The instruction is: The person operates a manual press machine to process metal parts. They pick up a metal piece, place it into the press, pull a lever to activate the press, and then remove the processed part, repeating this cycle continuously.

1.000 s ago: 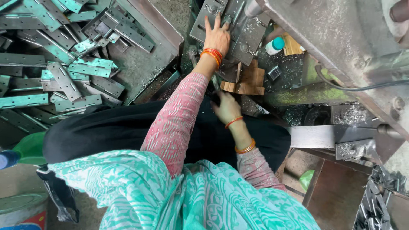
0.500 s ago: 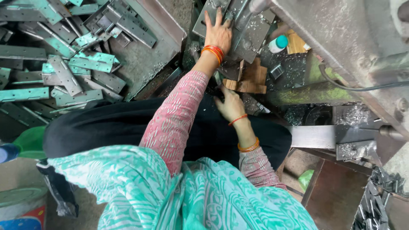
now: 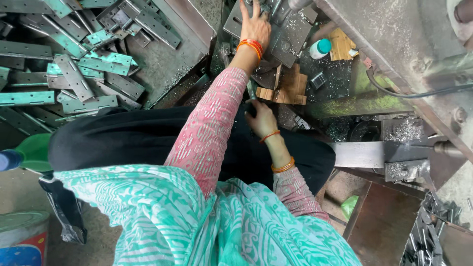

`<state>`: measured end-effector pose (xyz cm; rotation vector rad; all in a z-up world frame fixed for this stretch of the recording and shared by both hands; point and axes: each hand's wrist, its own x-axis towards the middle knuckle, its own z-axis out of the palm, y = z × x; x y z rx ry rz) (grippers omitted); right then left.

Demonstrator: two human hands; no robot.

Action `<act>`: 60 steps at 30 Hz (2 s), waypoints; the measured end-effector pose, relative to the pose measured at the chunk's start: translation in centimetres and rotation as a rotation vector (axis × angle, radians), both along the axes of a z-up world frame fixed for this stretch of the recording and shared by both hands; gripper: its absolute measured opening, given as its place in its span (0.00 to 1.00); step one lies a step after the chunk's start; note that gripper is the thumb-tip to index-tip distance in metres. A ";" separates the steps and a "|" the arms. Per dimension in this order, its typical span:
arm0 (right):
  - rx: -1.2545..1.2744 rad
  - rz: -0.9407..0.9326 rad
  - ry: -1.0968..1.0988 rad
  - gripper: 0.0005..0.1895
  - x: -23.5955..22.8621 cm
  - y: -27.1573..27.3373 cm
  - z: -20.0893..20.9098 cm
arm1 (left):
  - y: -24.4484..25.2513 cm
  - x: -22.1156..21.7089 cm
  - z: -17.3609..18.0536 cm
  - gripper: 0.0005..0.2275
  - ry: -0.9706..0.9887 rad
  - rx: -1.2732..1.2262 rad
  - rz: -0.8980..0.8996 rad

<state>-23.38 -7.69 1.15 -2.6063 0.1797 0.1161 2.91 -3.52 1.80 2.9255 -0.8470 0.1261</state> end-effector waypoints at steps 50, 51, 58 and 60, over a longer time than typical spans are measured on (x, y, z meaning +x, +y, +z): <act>-0.081 0.039 0.037 0.20 2.2 1.4 6.3 | 27.9 -5.6 -15.3 0.29 -0.079 -0.434 1.155; -0.082 0.045 0.031 0.20 2.2 1.3 6.2 | 28.4 -5.4 -15.8 0.27 -0.120 -0.412 1.228; -0.074 0.085 0.005 0.19 2.3 0.7 5.4 | 33.1 -2.9 -19.9 0.11 -0.202 0.048 0.896; -0.072 0.086 0.008 0.19 2.5 0.7 5.3 | 34.1 -2.3 -21.0 0.11 -0.156 0.098 0.890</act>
